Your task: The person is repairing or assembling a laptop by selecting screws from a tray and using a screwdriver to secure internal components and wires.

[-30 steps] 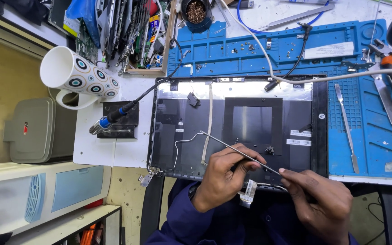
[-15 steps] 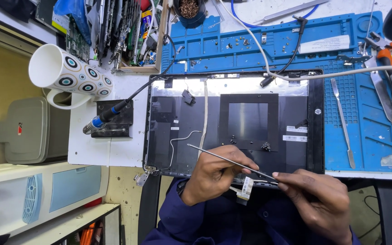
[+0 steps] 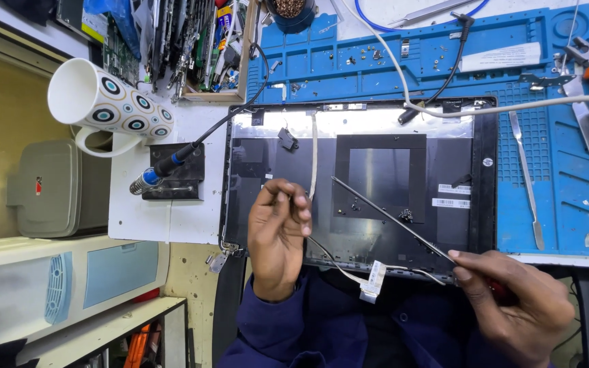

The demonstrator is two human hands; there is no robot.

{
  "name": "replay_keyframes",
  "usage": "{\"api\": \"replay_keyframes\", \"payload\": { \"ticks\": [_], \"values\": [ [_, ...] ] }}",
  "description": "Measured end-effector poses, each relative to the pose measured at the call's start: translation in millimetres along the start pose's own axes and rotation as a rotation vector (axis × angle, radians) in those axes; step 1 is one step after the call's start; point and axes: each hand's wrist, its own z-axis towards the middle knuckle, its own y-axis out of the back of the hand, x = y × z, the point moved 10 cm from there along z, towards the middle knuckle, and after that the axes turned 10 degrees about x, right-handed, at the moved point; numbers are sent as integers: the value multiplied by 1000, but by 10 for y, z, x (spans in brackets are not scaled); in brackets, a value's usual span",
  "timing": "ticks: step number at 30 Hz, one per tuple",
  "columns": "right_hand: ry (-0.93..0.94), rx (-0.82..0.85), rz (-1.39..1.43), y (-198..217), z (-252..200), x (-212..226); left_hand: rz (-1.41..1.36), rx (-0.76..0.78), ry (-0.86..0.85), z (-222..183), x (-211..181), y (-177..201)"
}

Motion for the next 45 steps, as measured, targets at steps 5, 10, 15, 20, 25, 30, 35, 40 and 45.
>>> {"api": "replay_keyframes", "payload": {
  "ticks": [5,10,15,20,25,30,35,40,45],
  "values": [
    [-24,96,-60,-55,27,-51,-169,-32,45,-16,35,29],
    [-45,4,-67,-51,10,29,-201,135,211,-125,343,-431],
    [34,-19,-54,-104,69,252,21,259,337,-237,605,-803],
    [99,-32,-44,-150,28,223,139,413,359,-340,728,-1061],
    [172,-62,-75,-170,-7,260,177,363,282,-313,757,-1070],
    [220,-62,-92,-185,27,328,481,345,178,-259,576,-1090],
    [247,-33,-79,-216,78,386,815,372,60,-228,393,-1162],
    [223,-2,-56,-224,83,320,937,437,34,-219,343,-1234],
    [200,8,-18,-256,84,286,1028,428,-73,-224,332,-1247]
  ]
}}
